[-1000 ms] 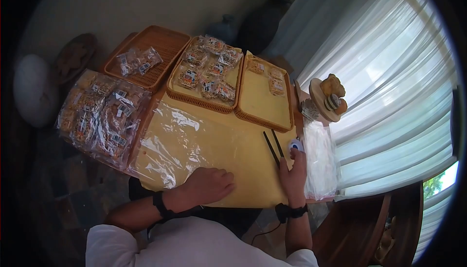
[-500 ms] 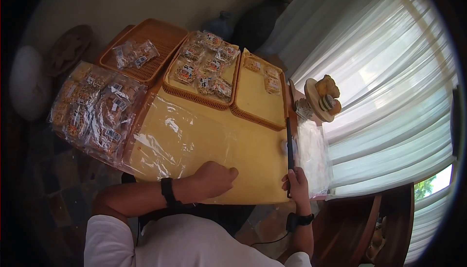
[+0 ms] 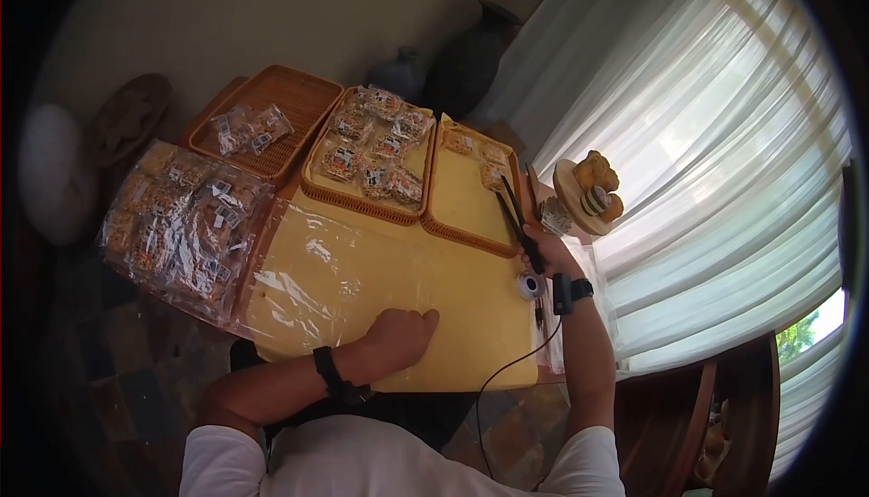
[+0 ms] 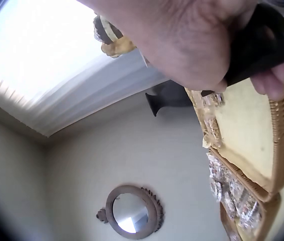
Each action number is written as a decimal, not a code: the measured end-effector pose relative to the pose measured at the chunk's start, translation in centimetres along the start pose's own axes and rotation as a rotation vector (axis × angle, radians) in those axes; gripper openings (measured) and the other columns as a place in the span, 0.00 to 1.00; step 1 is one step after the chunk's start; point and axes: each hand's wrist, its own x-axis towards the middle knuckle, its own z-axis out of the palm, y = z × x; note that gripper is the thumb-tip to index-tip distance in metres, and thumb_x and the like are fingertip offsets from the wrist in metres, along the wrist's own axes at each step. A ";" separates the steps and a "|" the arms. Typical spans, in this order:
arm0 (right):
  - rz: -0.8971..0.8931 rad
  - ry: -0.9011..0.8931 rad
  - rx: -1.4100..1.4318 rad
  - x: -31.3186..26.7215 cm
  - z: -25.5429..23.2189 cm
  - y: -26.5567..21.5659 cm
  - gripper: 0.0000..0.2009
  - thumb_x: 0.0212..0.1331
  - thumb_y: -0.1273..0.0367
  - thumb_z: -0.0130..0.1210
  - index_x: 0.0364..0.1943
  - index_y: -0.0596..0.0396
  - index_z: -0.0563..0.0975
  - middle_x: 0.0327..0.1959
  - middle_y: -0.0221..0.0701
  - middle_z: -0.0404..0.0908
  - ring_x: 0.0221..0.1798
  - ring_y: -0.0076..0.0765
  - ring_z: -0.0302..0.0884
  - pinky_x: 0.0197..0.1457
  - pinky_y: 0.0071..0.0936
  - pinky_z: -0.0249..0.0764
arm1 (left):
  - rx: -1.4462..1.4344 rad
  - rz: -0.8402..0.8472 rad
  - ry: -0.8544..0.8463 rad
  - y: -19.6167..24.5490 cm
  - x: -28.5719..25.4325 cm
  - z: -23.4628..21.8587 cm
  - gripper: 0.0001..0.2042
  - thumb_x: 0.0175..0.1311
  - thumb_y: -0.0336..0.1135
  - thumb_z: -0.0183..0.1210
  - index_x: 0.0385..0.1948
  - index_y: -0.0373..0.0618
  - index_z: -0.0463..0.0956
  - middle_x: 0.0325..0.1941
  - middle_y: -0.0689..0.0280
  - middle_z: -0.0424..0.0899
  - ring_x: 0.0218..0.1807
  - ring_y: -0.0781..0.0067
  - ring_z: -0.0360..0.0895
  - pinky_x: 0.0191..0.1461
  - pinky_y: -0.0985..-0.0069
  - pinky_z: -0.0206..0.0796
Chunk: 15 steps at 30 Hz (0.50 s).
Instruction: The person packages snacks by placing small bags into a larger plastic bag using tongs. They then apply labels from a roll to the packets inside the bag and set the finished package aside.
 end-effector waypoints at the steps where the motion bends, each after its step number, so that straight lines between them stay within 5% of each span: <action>1: 0.008 0.008 -0.023 0.7 0.7 -0.2 0.20 0.81 0.54 0.58 0.42 0.59 0.80 0.28 0.36 0.84 0.25 0.34 0.82 0.27 0.32 0.79 | 0.005 -0.005 0.006 -0.1 0.0 0.0 0.07 0.68 0.32 0.58 0.42 0.40 0.74 0.28 0.54 0.88 0.30 0.51 0.90 0.33 0.57 0.81; 10: 0.061 0.053 0.020 3.1 2.8 -2.0 0.14 0.78 0.61 0.62 0.43 0.59 0.79 0.34 0.33 0.84 0.29 0.30 0.81 0.32 0.27 0.82 | -0.051 0.037 0.031 -0.7 -0.7 -1.1 0.08 0.67 0.32 0.58 0.43 0.40 0.73 0.27 0.53 0.87 0.29 0.49 0.88 0.31 0.55 0.79; 13: 0.000 0.108 -0.001 2.0 3.0 -1.6 0.12 0.78 0.62 0.61 0.40 0.57 0.80 0.32 0.30 0.83 0.29 0.27 0.81 0.33 0.25 0.81 | -0.131 -0.063 0.012 -0.5 -1.1 -2.4 0.07 0.69 0.31 0.57 0.43 0.41 0.73 0.27 0.54 0.87 0.29 0.49 0.88 0.31 0.55 0.78; 15: -0.028 0.123 0.006 0.0 3.7 -1.4 0.12 0.78 0.62 0.61 0.40 0.57 0.79 0.31 0.30 0.83 0.29 0.27 0.80 0.32 0.25 0.80 | -0.172 -0.072 0.146 -0.7 -1.6 -2.9 0.06 0.70 0.32 0.58 0.44 0.43 0.74 0.30 0.56 0.88 0.31 0.50 0.87 0.32 0.56 0.77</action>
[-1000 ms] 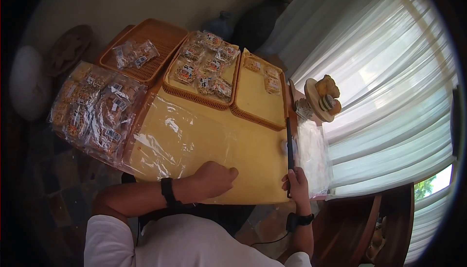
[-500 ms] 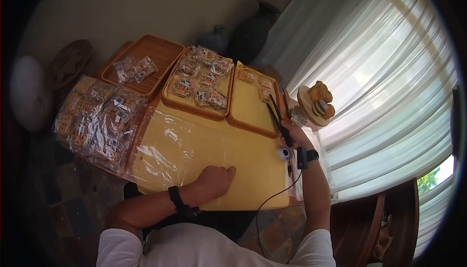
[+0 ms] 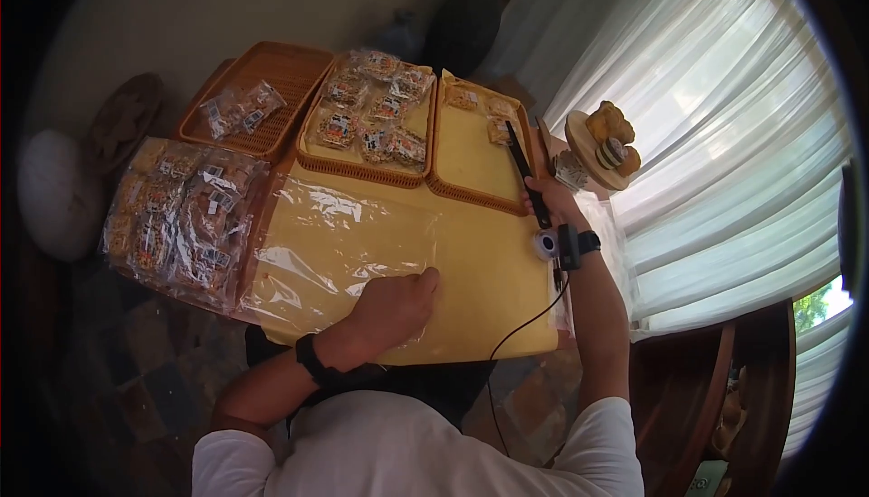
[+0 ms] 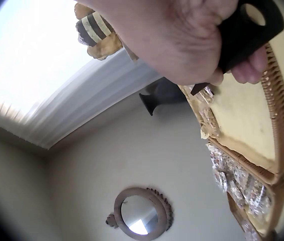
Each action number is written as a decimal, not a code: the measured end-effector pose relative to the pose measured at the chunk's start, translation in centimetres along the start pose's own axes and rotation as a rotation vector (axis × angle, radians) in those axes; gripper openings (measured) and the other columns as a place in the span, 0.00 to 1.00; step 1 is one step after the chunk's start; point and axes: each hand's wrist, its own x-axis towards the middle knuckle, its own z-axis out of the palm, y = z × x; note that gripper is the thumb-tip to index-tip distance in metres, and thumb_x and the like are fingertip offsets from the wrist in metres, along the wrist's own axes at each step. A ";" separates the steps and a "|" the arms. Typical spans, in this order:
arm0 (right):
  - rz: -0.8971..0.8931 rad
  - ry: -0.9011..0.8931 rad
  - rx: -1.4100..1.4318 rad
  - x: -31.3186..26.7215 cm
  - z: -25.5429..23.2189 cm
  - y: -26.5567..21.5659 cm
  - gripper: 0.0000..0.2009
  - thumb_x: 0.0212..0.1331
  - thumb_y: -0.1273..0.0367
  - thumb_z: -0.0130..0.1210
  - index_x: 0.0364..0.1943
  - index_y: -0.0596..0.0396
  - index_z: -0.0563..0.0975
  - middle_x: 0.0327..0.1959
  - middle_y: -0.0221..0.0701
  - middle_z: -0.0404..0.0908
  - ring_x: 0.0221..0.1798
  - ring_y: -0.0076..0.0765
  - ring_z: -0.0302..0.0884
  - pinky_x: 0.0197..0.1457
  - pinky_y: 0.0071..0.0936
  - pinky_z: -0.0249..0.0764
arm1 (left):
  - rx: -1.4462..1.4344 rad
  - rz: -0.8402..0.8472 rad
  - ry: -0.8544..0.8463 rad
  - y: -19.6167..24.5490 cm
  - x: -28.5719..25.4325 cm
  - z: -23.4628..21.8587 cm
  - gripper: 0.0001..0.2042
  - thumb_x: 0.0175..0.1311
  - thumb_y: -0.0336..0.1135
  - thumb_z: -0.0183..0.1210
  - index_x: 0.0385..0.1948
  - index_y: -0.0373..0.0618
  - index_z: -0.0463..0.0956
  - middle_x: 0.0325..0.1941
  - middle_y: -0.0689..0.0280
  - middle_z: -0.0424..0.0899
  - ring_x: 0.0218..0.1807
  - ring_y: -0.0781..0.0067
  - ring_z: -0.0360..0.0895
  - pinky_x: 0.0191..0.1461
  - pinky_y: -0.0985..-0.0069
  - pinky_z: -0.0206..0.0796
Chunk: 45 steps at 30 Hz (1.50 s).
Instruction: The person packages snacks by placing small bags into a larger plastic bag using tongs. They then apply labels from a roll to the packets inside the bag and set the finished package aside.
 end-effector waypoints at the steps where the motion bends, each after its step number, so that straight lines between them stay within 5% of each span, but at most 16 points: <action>1: -0.033 0.010 -0.003 -0.8 0.1 0.2 0.12 0.78 0.62 0.61 0.40 0.56 0.79 0.31 0.29 0.82 0.28 0.26 0.79 0.31 0.24 0.80 | 0.001 0.003 -0.006 0.1 0.0 -0.4 0.06 0.70 0.32 0.58 0.44 0.43 0.74 0.30 0.56 0.88 0.31 0.50 0.87 0.32 0.56 0.77; 7: -0.064 -0.089 0.190 -6.5 -0.4 3.5 0.14 0.78 0.60 0.60 0.36 0.53 0.79 0.29 0.27 0.81 0.26 0.24 0.77 0.29 0.22 0.75 | -0.106 -0.138 0.065 0.7 -0.1 -1.8 0.06 0.70 0.33 0.62 0.42 0.45 0.75 0.32 0.60 0.88 0.33 0.53 0.88 0.35 0.58 0.77; 10: -0.149 -0.131 0.141 -11.4 -1.0 5.9 0.11 0.79 0.61 0.60 0.42 0.53 0.79 0.28 0.26 0.81 0.24 0.23 0.76 0.27 0.20 0.73 | -0.130 -0.159 0.107 0.6 0.0 -2.1 0.06 0.70 0.33 0.62 0.41 0.45 0.75 0.32 0.60 0.88 0.33 0.53 0.88 0.36 0.59 0.77; 20: 0.115 -0.306 0.048 -28.2 -1.5 13.1 0.08 0.78 0.65 0.61 0.43 0.56 0.81 0.28 0.27 0.85 0.25 0.20 0.80 0.30 0.20 0.75 | -0.230 -0.084 0.184 1.8 0.6 -1.0 0.06 0.69 0.32 0.63 0.39 0.47 0.74 0.32 0.62 0.85 0.35 0.55 0.86 0.35 0.61 0.76; 25: 0.168 -0.482 -0.088 -27.8 -1.2 12.9 0.07 0.79 0.68 0.59 0.40 0.55 0.81 0.30 0.25 0.86 0.27 0.19 0.81 0.32 0.19 0.74 | -0.330 0.107 0.189 2.3 0.4 -1.7 0.06 0.71 0.33 0.63 0.41 0.47 0.76 0.38 0.62 0.85 0.39 0.54 0.86 0.41 0.61 0.77; 27: 0.166 -0.542 -0.118 -26.9 -1.0 12.8 0.07 0.79 0.68 0.59 0.40 0.55 0.81 0.30 0.25 0.86 0.28 0.18 0.81 0.32 0.19 0.74 | -0.219 0.200 0.329 0.4 -1.6 -2.9 0.09 0.72 0.34 0.63 0.48 0.44 0.79 0.49 0.58 0.86 0.50 0.50 0.86 0.51 0.58 0.78; 28: 0.146 -0.573 -0.147 -26.1 -0.8 12.5 0.07 0.79 0.68 0.59 0.40 0.55 0.81 0.30 0.25 0.86 0.28 0.18 0.81 0.32 0.19 0.74 | -0.109 0.139 0.318 -0.8 -3.4 -4.5 0.15 0.72 0.35 0.64 0.56 0.40 0.79 0.60 0.54 0.84 0.59 0.46 0.82 0.62 0.55 0.75; 33: 0.146 -0.662 -0.268 -23.0 0.3 11.6 0.06 0.79 0.69 0.59 0.43 0.56 0.82 0.30 0.25 0.86 0.28 0.18 0.82 0.31 0.18 0.74 | 0.171 -0.314 0.246 -8.1 -12.4 -8.2 0.30 0.72 0.47 0.66 0.70 0.38 0.73 0.79 0.46 0.70 0.80 0.41 0.67 0.80 0.48 0.61; 41: 0.026 -0.856 -0.382 -19.6 8.0 5.9 0.07 0.78 0.69 0.59 0.43 0.58 0.82 0.30 0.25 0.86 0.27 0.17 0.80 0.30 0.20 0.73 | 0.225 -0.307 0.236 -7.3 -12.4 -5.6 0.37 0.72 0.58 0.65 0.74 0.41 0.71 0.81 0.47 0.69 0.83 0.44 0.64 0.85 0.37 0.46; 45: -0.006 -0.814 -0.561 -18.8 5.6 5.8 0.06 0.76 0.71 0.63 0.45 0.60 0.83 0.29 0.23 0.84 0.26 0.16 0.78 0.31 0.19 0.71 | 0.243 -0.305 0.201 -6.7 -12.5 -7.1 0.36 0.72 0.57 0.65 0.76 0.46 0.71 0.84 0.50 0.67 0.86 0.45 0.60 0.87 0.38 0.42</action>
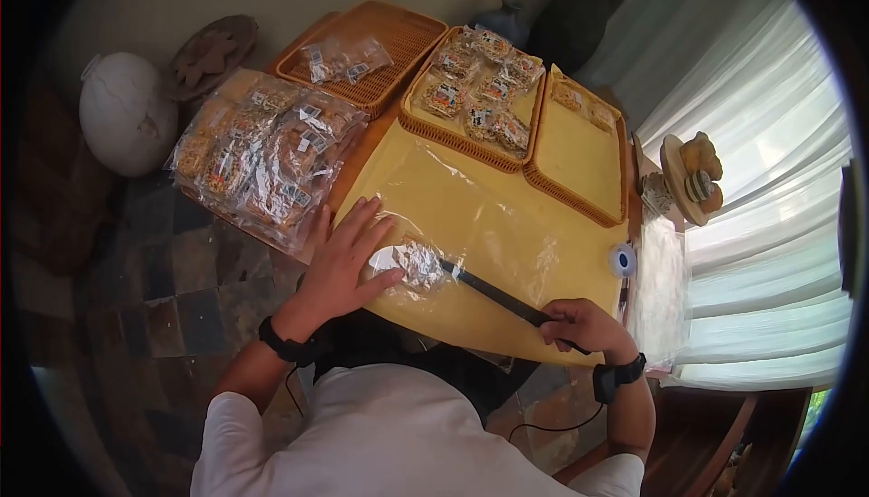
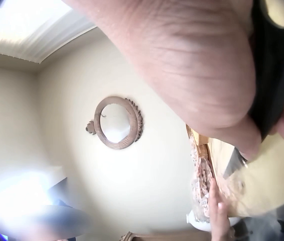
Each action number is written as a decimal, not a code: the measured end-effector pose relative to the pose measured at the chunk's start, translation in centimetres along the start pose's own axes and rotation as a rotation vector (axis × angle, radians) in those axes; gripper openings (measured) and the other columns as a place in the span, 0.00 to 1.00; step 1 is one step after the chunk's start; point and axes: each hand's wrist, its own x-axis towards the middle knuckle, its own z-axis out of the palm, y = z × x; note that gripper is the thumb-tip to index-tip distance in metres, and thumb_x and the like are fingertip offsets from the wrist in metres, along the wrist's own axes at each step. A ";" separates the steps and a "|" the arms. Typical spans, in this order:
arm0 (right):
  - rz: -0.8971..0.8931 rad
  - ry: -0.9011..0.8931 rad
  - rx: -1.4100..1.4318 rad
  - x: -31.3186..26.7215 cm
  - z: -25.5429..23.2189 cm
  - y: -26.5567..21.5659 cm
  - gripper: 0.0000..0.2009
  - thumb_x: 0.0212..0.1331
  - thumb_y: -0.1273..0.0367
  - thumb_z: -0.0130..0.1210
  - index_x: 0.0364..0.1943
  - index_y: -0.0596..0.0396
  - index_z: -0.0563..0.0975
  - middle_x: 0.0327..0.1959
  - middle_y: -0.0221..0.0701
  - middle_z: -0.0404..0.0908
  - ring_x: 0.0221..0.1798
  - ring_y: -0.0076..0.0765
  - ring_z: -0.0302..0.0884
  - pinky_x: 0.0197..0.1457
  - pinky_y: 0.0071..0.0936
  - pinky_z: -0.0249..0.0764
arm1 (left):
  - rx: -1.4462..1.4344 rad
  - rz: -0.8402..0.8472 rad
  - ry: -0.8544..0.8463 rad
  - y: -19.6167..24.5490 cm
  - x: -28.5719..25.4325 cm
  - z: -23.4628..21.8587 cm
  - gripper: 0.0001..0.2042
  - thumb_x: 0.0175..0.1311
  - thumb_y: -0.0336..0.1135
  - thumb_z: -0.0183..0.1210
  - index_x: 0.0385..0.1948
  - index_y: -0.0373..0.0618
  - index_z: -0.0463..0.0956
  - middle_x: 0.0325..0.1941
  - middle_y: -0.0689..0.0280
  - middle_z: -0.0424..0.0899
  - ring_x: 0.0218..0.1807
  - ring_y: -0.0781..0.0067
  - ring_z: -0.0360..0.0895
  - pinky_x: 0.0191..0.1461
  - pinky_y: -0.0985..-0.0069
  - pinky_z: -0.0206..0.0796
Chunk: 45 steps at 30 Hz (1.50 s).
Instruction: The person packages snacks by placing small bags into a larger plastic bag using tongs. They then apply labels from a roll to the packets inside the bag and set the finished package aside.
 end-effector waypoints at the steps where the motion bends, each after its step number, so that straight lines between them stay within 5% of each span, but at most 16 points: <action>1: -0.007 0.029 0.051 -0.7 -0.1 0.2 0.06 0.75 0.71 0.64 0.45 0.61 0.83 0.28 0.23 0.83 0.26 0.16 0.77 0.31 0.19 0.71 | 0.002 0.031 -0.041 0.1 -0.1 -0.7 0.35 0.73 0.57 0.64 0.76 0.48 0.71 0.85 0.52 0.65 0.87 0.46 0.58 0.88 0.40 0.40; 7: -0.048 0.113 -0.045 -0.3 1.2 0.7 0.10 0.74 0.66 0.67 0.49 0.59 0.84 0.28 0.22 0.83 0.27 0.15 0.76 0.32 0.20 0.72 | -0.201 0.211 -0.343 -3.0 5.1 -1.8 0.29 0.80 0.53 0.58 0.76 0.49 0.73 0.87 0.56 0.63 0.89 0.52 0.55 0.89 0.42 0.41; 11: -0.057 0.076 -0.075 0.3 1.4 0.3 0.07 0.73 0.71 0.66 0.47 0.60 0.84 0.26 0.22 0.81 0.27 0.15 0.76 0.32 0.20 0.71 | -0.150 0.310 -0.467 -4.5 11.5 1.4 0.28 0.81 0.52 0.55 0.78 0.54 0.71 0.88 0.60 0.63 0.89 0.56 0.55 0.89 0.42 0.42; 19: -0.158 0.123 -0.194 2.4 4.0 -1.4 0.13 0.71 0.64 0.70 0.49 0.58 0.85 0.27 0.24 0.82 0.27 0.18 0.76 0.34 0.23 0.72 | -0.015 0.375 -0.649 -5.4 13.4 3.6 0.31 0.84 0.51 0.49 0.85 0.57 0.59 0.93 0.60 0.49 0.93 0.58 0.41 0.91 0.42 0.28; 22: -0.359 0.169 -0.357 3.3 4.2 -1.3 0.14 0.70 0.64 0.71 0.51 0.58 0.85 0.27 0.25 0.81 0.29 0.19 0.76 0.36 0.26 0.72 | 0.005 0.355 -0.606 -4.7 13.0 2.7 0.30 0.84 0.51 0.49 0.84 0.55 0.61 0.92 0.59 0.51 0.93 0.57 0.43 0.91 0.41 0.30; 26: -0.345 0.238 -0.335 2.3 3.5 0.4 0.14 0.71 0.63 0.70 0.50 0.59 0.84 0.26 0.26 0.80 0.30 0.19 0.75 0.37 0.26 0.71 | -0.012 0.424 -0.413 -3.9 9.7 0.7 0.30 0.84 0.53 0.51 0.82 0.52 0.65 0.89 0.57 0.58 0.91 0.55 0.49 0.90 0.41 0.36; 29: -0.216 0.312 -0.312 1.3 2.2 1.9 0.13 0.70 0.62 0.70 0.47 0.57 0.85 0.27 0.32 0.82 0.29 0.27 0.78 0.37 0.31 0.74 | -0.155 0.425 -0.368 -2.8 6.0 -1.0 0.29 0.81 0.52 0.55 0.77 0.48 0.70 0.85 0.56 0.67 0.88 0.55 0.58 0.90 0.47 0.40; 35: -0.068 0.303 0.090 2.1 -0.1 3.2 0.09 0.82 0.65 0.56 0.44 0.57 0.80 0.31 0.24 0.83 0.28 0.19 0.77 0.34 0.20 0.73 | -0.051 0.350 -0.292 0.8 1.4 0.8 0.30 0.80 0.53 0.56 0.77 0.47 0.69 0.84 0.54 0.67 0.87 0.52 0.60 0.88 0.44 0.44; 40: 0.003 0.328 0.217 2.8 -2.7 1.3 0.15 0.79 0.59 0.62 0.40 0.58 0.81 0.30 0.25 0.83 0.25 0.19 0.75 0.30 0.20 0.72 | 0.040 0.176 -0.122 5.5 1.5 3.1 0.31 0.79 0.53 0.56 0.76 0.43 0.70 0.84 0.52 0.66 0.87 0.52 0.58 0.89 0.45 0.42; 45: -0.079 0.254 0.153 5.4 -2.4 1.3 0.09 0.68 0.70 0.70 0.42 0.58 0.81 0.28 0.27 0.84 0.25 0.19 0.78 0.30 0.20 0.71 | 0.050 0.236 -0.125 6.4 2.4 3.4 0.30 0.78 0.54 0.57 0.74 0.44 0.72 0.84 0.54 0.66 0.87 0.53 0.59 0.89 0.43 0.40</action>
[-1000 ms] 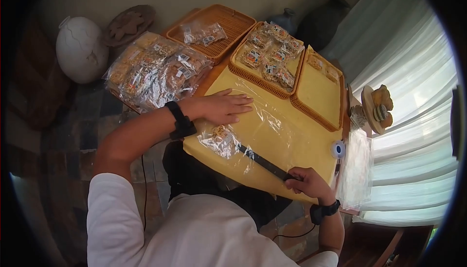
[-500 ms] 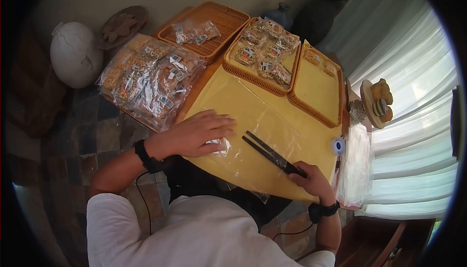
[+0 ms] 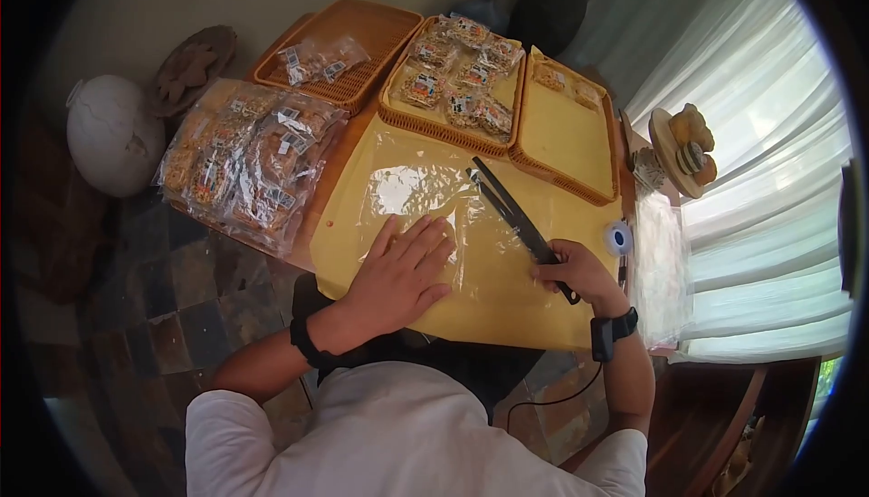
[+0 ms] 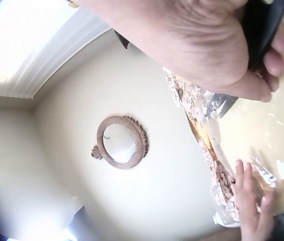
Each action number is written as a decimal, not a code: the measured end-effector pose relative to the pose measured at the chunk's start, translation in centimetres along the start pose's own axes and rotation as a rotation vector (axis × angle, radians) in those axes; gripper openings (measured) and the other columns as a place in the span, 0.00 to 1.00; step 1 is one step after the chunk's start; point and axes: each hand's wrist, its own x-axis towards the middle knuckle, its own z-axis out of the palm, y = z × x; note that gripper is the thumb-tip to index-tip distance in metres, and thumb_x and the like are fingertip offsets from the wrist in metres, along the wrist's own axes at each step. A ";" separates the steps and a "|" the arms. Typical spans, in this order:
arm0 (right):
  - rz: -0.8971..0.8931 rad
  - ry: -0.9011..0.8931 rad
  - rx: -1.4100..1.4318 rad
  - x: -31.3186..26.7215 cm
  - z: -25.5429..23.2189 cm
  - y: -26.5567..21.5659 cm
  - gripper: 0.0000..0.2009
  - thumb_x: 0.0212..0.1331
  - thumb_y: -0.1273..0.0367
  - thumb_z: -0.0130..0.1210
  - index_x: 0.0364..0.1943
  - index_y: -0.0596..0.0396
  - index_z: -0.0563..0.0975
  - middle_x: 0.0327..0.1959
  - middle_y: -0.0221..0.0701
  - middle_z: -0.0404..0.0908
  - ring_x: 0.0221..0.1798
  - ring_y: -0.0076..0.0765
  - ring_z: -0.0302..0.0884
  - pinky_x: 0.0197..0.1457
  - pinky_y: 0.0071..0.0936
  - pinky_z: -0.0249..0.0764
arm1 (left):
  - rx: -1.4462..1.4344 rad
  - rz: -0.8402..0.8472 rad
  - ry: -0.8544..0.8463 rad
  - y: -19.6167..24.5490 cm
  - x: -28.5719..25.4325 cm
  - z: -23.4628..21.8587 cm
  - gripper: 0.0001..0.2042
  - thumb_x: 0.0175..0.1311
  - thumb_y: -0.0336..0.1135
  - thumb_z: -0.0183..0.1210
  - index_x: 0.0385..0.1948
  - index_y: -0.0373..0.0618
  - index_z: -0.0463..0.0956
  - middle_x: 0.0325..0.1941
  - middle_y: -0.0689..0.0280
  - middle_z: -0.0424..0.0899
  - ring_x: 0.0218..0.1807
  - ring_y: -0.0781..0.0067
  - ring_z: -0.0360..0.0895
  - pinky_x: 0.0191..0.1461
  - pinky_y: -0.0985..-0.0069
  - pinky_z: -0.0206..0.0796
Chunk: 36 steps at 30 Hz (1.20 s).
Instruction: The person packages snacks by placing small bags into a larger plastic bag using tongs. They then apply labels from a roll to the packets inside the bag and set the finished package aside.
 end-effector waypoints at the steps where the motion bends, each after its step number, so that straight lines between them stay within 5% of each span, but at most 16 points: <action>1: -0.001 -0.009 0.002 0.1 0.3 0.0 0.09 0.68 0.70 0.70 0.42 0.58 0.81 0.28 0.27 0.84 0.25 0.19 0.78 0.30 0.20 0.71 | -0.019 0.045 -0.024 -0.2 0.0 0.0 0.29 0.78 0.54 0.58 0.73 0.45 0.73 0.84 0.55 0.66 0.87 0.53 0.59 0.88 0.42 0.40; 9: 0.044 0.046 0.028 0.1 0.7 -0.2 0.09 0.65 0.73 0.72 0.41 0.57 0.81 0.27 0.26 0.83 0.21 0.18 0.73 0.26 0.20 0.67 | 0.010 0.131 -0.105 -1.6 -1.4 -1.6 0.28 0.75 0.53 0.62 0.69 0.47 0.76 0.82 0.59 0.70 0.84 0.57 0.63 0.87 0.44 0.45; 11: 0.062 0.040 0.012 -0.2 0.6 -0.6 0.08 0.67 0.72 0.71 0.40 0.57 0.81 0.27 0.25 0.82 0.22 0.18 0.73 0.26 0.19 0.67 | -0.167 0.086 -0.062 -1.9 -1.3 -2.4 0.25 0.77 0.50 0.60 0.68 0.45 0.75 0.81 0.54 0.71 0.83 0.54 0.65 0.87 0.46 0.48; 15: 0.120 0.000 -0.028 -1.0 -1.0 -0.7 0.06 0.74 0.70 0.65 0.42 0.58 0.82 0.29 0.25 0.83 0.28 0.17 0.76 0.31 0.19 0.70 | -0.321 -0.019 -0.018 -6.2 0.9 -3.4 0.25 0.79 0.47 0.58 0.71 0.44 0.73 0.82 0.52 0.69 0.84 0.51 0.64 0.86 0.46 0.50; 17: 0.065 -0.073 -0.008 -2.6 -3.6 0.1 0.06 0.76 0.70 0.63 0.46 0.59 0.83 0.31 0.25 0.84 0.31 0.18 0.77 0.35 0.20 0.73 | -0.173 -0.046 0.013 -8.9 1.1 -3.9 0.24 0.81 0.44 0.55 0.73 0.44 0.72 0.83 0.50 0.67 0.85 0.47 0.62 0.85 0.46 0.51; 21: -0.005 -0.052 0.032 -5.3 -3.9 0.6 0.10 0.78 0.72 0.59 0.55 0.61 0.85 0.35 0.25 0.85 0.39 0.20 0.80 0.45 0.22 0.77 | -0.195 0.013 -0.130 -8.8 -0.7 -4.6 0.39 0.71 0.59 0.65 0.79 0.49 0.67 0.88 0.54 0.60 0.90 0.50 0.53 0.89 0.43 0.42; 23: -0.024 0.022 -0.047 -5.2 -3.0 0.9 0.12 0.74 0.73 0.63 0.57 0.62 0.85 0.38 0.30 0.87 0.39 0.28 0.82 0.47 0.26 0.78 | -0.194 0.042 -0.175 -8.6 -1.1 -4.0 0.44 0.66 0.63 0.68 0.80 0.51 0.66 0.88 0.54 0.59 0.90 0.49 0.52 0.90 0.42 0.40; 25: -0.348 0.152 -0.527 -5.0 -1.9 -0.1 0.13 0.67 0.77 0.66 0.54 0.64 0.85 0.41 0.36 0.88 0.41 0.35 0.85 0.51 0.31 0.79 | -0.191 0.070 -0.224 -8.4 -1.5 -3.7 0.49 0.61 0.67 0.70 0.81 0.52 0.65 0.89 0.55 0.58 0.90 0.49 0.51 0.90 0.41 0.38; 36: -0.512 0.226 -0.605 -4.7 -0.9 0.6 0.15 0.64 0.74 0.69 0.53 0.62 0.84 0.43 0.45 0.87 0.47 0.53 0.86 0.53 0.39 0.80 | -0.185 0.062 -0.159 -8.0 -1.3 -3.3 0.50 0.58 0.67 0.72 0.80 0.51 0.66 0.88 0.55 0.61 0.89 0.48 0.54 0.90 0.43 0.41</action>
